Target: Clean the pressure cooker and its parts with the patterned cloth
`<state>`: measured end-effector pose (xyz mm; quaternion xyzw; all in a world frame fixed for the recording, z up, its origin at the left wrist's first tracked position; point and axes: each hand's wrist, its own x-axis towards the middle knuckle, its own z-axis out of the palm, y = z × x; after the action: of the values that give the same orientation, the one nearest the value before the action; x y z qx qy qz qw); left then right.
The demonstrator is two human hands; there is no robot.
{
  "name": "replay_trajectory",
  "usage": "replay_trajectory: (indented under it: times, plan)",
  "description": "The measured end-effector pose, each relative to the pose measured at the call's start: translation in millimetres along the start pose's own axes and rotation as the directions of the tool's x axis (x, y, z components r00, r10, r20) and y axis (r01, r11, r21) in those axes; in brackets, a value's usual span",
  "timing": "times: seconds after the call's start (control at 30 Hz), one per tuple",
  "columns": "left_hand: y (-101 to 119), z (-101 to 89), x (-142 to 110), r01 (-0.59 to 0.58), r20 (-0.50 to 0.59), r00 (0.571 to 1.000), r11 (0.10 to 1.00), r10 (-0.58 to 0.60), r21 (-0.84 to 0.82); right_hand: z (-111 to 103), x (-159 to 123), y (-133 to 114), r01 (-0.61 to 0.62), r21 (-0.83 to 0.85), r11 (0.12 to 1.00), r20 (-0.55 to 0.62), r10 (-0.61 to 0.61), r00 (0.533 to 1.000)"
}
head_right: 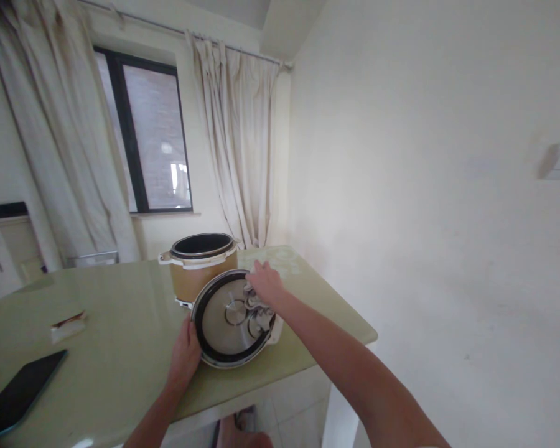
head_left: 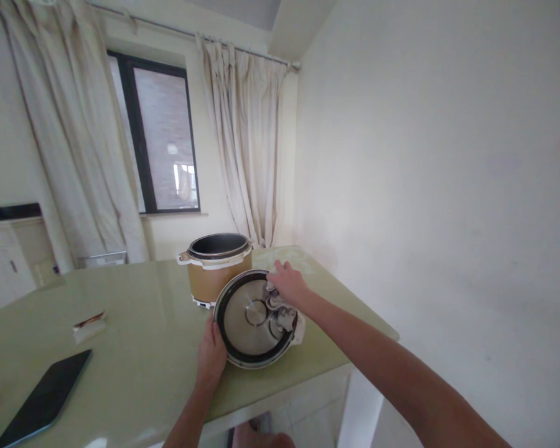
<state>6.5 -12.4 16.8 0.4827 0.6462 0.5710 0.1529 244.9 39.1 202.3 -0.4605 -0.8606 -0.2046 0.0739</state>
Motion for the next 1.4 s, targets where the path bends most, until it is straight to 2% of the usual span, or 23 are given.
replay_trajectory:
  times: [0.1, 0.17, 0.3, 0.4, 0.47, 0.6, 0.67, 0.77, 0.8, 0.83, 0.87, 0.93, 0.97, 1.0, 1.03, 1.07, 1.17, 1.23, 1.33, 1.4]
  plan:
    - [0, -0.8, 1, 0.004, 0.010, 1.000, 1.000, -0.004, -0.010, 4, 8, 2, 0.127, -0.018, 0.992, -0.083, -0.128, 0.988]
    - [2, -1.6, 0, -0.003, 0.032, 0.999, 1.000, 0.003, -0.011, 8, 6, 0, 0.122, 0.004, 0.993, -0.068, -0.121, 0.990]
    - [5, -3.1, -3, -0.009, 0.053, 0.999, 1.000, 0.009, 0.017, 6, -12, -6, -0.049, 0.074, 0.996, 0.118, 0.040, 0.992]
    - [4, -2.5, -2, 0.002, 0.064, 0.998, 1.000, -0.004, 0.024, 0, -32, -7, -0.030, 0.115, 0.993, 0.260, -0.001, 0.966]
    - [2, -1.4, 0, 0.001, 0.063, 0.998, 1.000, -0.001, 0.007, -1, -44, -6, 0.011, 0.155, 0.988, 0.296, -0.058, 0.953]
    - [0, 0.3, -2, -0.029, 0.053, 0.998, 0.999, 0.031, -0.039, -1, -48, 2, 0.120, 0.132, 0.984, 0.289, -0.154, 0.945]
    - [3, 1.2, -4, -0.037, 0.056, 0.998, 0.998, 0.040, -0.054, -3, -35, 7, 0.165, 0.051, 0.985, 0.242, -0.172, 0.955]
    - [6, 3.8, -5, -0.037, 0.054, 0.998, 0.997, 0.040, -0.066, -8, -1, 6, 0.254, -0.095, 0.963, 0.081, -0.247, 0.966]
    - [5, 4.9, -5, -0.034, 0.055, 0.998, 0.997, 0.038, -0.066, -10, 11, 1, 0.318, -0.124, 0.940, 0.033, -0.317, 0.948]
    - [4, 6.1, -5, -0.033, 0.060, 0.997, 0.997, 0.037, -0.067, -11, 22, -6, 0.414, -0.137, 0.900, 0.002, -0.417, 0.909]
    - [3, 7.1, -5, -0.038, 0.070, 0.997, 0.997, 0.043, -0.071, -12, 32, -15, 0.529, -0.136, 0.838, -0.014, -0.536, 0.844]
    - [-1, 8.3, -4, -0.056, 0.087, 0.994, 0.995, 0.063, -0.080, -9, 46, -37, 0.750, -0.097, 0.655, -0.012, -0.754, 0.657]
    - [-2, 8.5, -4, -0.056, 0.089, 0.994, 0.995, 0.064, -0.080, -6, 50, -46, 0.817, -0.074, 0.572, -0.009, -0.819, 0.573]
    - [-3, 8.3, -4, -0.049, 0.089, 0.994, 0.996, 0.056, -0.076, -2, 53, -54, 0.848, -0.063, 0.526, -0.012, -0.850, 0.526]
    - [-3, 7.9, -4, -0.040, 0.087, 0.995, 0.997, 0.046, -0.070, 2, 54, -59, 0.849, -0.069, 0.524, -0.024, -0.851, 0.524]
    - [-2, 7.2, -5, -0.036, 0.086, 0.995, 0.997, 0.041, -0.065, 6, 54, -60, 0.820, -0.090, 0.566, -0.047, -0.825, 0.564]
    - [4, 5.3, -7, -0.049, 0.099, 0.994, 0.996, 0.056, -0.070, 12, 45, -44, 0.613, -0.143, 0.777, -0.118, -0.629, 0.769]
    - [7, 4.6, -8, -0.036, 0.112, 0.993, 0.997, 0.043, -0.064, 10, 33, -26, 0.458, -0.122, 0.880, -0.101, -0.470, 0.877]
    - [7, 4.4, -7, -0.011, 0.115, 0.993, 0.999, 0.017, -0.053, 4, 10, -4, 0.232, -0.070, 0.970, 0.006, -0.232, 0.973]
    - [6, 4.4, -6, -0.001, 0.112, 0.994, 0.999, 0.007, -0.049, 0, -4, 3, 0.112, -0.039, 0.993, 0.093, -0.108, 0.990]
